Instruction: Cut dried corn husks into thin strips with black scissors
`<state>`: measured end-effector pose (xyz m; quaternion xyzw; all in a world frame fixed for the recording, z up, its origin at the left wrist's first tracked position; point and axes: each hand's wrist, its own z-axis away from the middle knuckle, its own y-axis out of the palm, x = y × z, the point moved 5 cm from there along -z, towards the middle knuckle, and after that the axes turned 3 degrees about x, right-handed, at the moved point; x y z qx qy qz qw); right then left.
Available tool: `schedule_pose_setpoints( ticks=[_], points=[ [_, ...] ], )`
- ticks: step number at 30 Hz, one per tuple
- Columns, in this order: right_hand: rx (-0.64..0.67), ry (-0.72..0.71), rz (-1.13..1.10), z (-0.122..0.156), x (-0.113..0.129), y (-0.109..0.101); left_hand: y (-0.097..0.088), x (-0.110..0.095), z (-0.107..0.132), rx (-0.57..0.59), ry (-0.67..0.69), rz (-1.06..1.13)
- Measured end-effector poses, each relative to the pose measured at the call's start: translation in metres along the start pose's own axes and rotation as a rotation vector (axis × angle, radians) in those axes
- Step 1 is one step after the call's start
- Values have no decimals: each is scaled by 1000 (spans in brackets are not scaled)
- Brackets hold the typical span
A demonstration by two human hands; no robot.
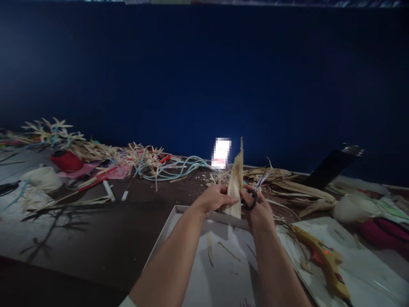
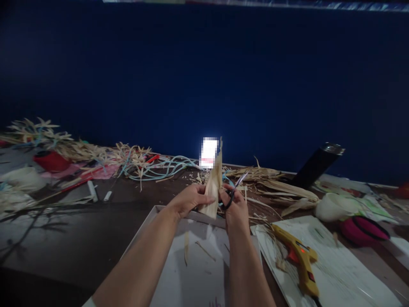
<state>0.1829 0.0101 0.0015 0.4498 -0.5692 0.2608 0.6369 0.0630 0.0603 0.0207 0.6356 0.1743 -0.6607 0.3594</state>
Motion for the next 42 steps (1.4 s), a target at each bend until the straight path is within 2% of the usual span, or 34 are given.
schedule_pose_setpoints(
  ticks=[8, 11, 15, 18, 26, 31, 35, 42],
  points=[
    [23, -5, 80, 2, -2, 1, -6, 6, -10, -107, 45, 210],
    [72, 34, 124, 5, 2, 5, -20, 1, -10, -250, 90, 233],
    [210, 96, 178, 13, 8, 19, -41, -8, -7, -479, 259, 301],
    [282, 118, 238, 18, 10, 27, -48, -12, -6, -585, 381, 369],
    [405, 121, 259, 21, 2, 35, -41, -14, -3, -662, 501, 316],
    [401, 124, 259, 23, 5, 35, -45, -11, 0, -758, 503, 225],
    [406, 116, 263, 23, 4, 36, -43, -11, 1, -772, 485, 194],
    [334, 123, 274, 21, 1, 35, -40, -10, 2, -797, 455, 215]
  ],
)
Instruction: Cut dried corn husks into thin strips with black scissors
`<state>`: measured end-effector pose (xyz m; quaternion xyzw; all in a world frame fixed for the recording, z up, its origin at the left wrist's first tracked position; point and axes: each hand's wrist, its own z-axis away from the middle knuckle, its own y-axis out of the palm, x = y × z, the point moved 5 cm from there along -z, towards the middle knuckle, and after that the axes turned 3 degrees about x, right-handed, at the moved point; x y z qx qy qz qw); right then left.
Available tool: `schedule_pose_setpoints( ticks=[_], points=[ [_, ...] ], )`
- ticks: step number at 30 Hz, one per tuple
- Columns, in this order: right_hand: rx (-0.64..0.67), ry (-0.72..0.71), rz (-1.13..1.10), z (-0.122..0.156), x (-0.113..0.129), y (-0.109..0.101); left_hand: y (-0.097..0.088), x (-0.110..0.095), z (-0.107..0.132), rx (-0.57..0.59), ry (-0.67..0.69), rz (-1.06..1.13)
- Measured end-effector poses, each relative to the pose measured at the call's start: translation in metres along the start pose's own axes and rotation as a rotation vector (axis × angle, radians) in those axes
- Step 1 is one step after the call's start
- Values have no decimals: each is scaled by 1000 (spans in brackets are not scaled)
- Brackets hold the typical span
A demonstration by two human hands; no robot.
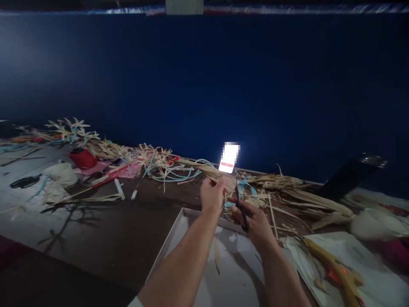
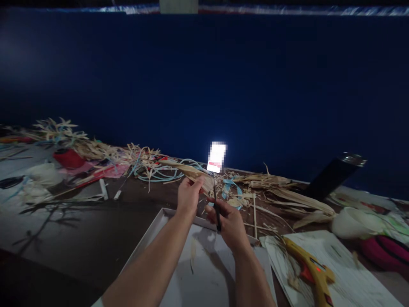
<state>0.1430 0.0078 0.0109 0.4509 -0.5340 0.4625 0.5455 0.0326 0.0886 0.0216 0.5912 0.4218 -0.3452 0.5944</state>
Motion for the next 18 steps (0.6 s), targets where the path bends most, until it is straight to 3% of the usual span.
schedule_pose_setpoints(
  ticks=[18],
  points=[
    [-9, -15, -15, 2, 2, -2, 0, 3, -2, 27, 31, -31]
  ],
)
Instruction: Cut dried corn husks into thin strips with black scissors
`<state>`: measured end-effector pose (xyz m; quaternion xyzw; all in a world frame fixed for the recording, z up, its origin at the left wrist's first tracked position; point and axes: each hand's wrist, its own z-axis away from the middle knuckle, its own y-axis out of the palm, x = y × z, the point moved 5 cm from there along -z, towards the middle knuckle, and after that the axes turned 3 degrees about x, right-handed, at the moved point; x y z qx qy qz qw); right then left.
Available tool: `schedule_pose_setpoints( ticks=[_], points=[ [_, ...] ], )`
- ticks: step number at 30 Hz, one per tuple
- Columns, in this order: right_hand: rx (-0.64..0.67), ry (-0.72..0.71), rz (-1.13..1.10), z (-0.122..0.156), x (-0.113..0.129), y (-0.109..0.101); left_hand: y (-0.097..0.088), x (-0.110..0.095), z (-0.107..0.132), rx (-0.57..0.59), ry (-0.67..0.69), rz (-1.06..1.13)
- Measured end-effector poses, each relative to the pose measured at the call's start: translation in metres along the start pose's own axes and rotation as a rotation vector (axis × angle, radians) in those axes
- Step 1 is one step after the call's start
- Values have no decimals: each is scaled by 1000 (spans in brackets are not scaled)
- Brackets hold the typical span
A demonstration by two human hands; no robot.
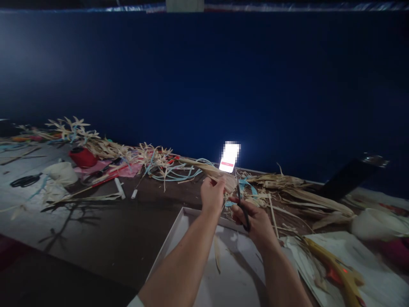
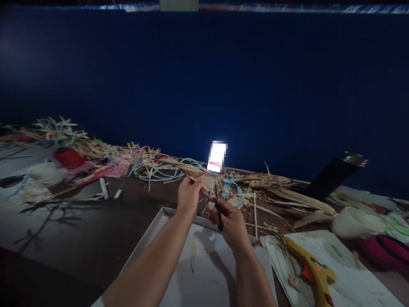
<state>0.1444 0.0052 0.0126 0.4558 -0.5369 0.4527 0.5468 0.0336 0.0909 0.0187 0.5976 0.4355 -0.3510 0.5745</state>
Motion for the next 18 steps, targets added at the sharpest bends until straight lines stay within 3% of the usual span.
schedule_pose_setpoints(
  ticks=[18],
  points=[
    [-26, -34, 135, 1, 4, -1, 2, -2, 1, 7, -18, 58]
  ],
)
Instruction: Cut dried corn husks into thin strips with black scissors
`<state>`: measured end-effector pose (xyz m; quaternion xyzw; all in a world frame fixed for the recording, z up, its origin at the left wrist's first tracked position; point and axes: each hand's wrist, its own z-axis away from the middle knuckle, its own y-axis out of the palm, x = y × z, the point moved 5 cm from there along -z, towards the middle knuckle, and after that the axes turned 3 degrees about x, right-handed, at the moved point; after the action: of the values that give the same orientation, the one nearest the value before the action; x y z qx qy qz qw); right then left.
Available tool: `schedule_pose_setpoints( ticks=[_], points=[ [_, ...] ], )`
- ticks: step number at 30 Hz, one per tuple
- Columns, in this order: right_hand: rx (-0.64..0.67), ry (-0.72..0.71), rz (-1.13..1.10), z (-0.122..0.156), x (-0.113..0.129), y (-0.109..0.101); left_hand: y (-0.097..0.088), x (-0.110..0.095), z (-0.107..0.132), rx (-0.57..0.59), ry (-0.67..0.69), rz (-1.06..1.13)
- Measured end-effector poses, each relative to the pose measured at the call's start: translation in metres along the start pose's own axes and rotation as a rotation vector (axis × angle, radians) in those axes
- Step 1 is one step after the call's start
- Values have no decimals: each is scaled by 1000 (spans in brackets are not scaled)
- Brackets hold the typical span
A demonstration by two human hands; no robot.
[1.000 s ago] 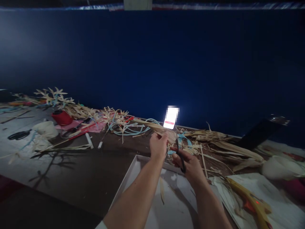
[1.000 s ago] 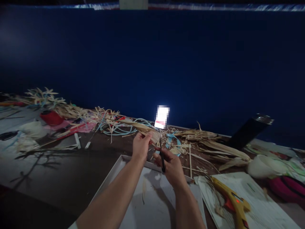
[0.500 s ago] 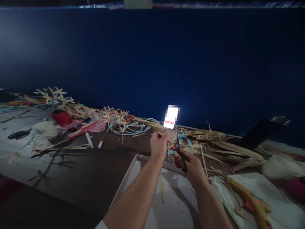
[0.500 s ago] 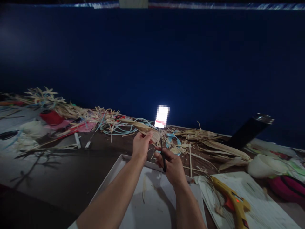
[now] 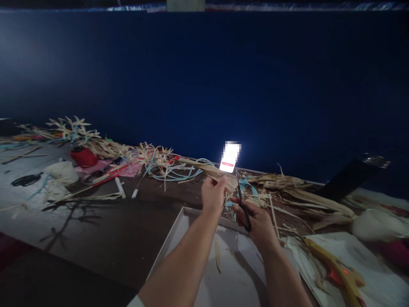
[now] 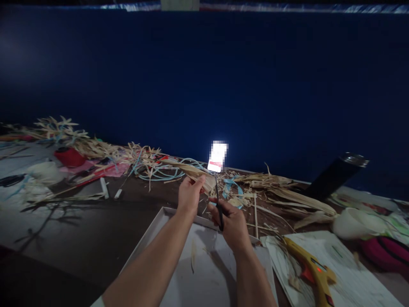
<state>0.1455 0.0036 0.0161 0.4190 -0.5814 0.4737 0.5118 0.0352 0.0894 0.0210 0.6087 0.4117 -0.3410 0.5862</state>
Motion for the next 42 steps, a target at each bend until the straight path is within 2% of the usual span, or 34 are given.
schedule_pose_setpoints(
  ticks=[8, 11, 15, 20, 24, 27, 33, 38, 42],
  points=[
    [-40, -7, -60, 0, 1, -3, 1, -6, 0, 12, -9, 14],
    [-123, -22, -162, -2, -3, -9, 0, -11, -2, 59, -9, -60],
    [-248, -82, -262, -5, -5, -18, 4, -16, 0, 228, 9, -327],
    [-254, -106, -333, -10, -8, -22, 14, -15, 14, 455, 106, -680],
    [-292, -101, -314, -11, -9, -24, 21, -12, 26, 612, 195, -796],
    [-344, -91, -315, -11, -10, -27, 23, -12, 28, 669, 209, -865],
    [-388, -112, -316, -10, -11, -32, 20, -11, 23, 670, 102, -752],
    [-297, -85, -453, -10, -14, -32, 15, -7, 21, 680, -148, -583],
    [-246, -49, -517, -11, -14, -31, 13, -9, 19, 642, -198, -491]
  ],
)
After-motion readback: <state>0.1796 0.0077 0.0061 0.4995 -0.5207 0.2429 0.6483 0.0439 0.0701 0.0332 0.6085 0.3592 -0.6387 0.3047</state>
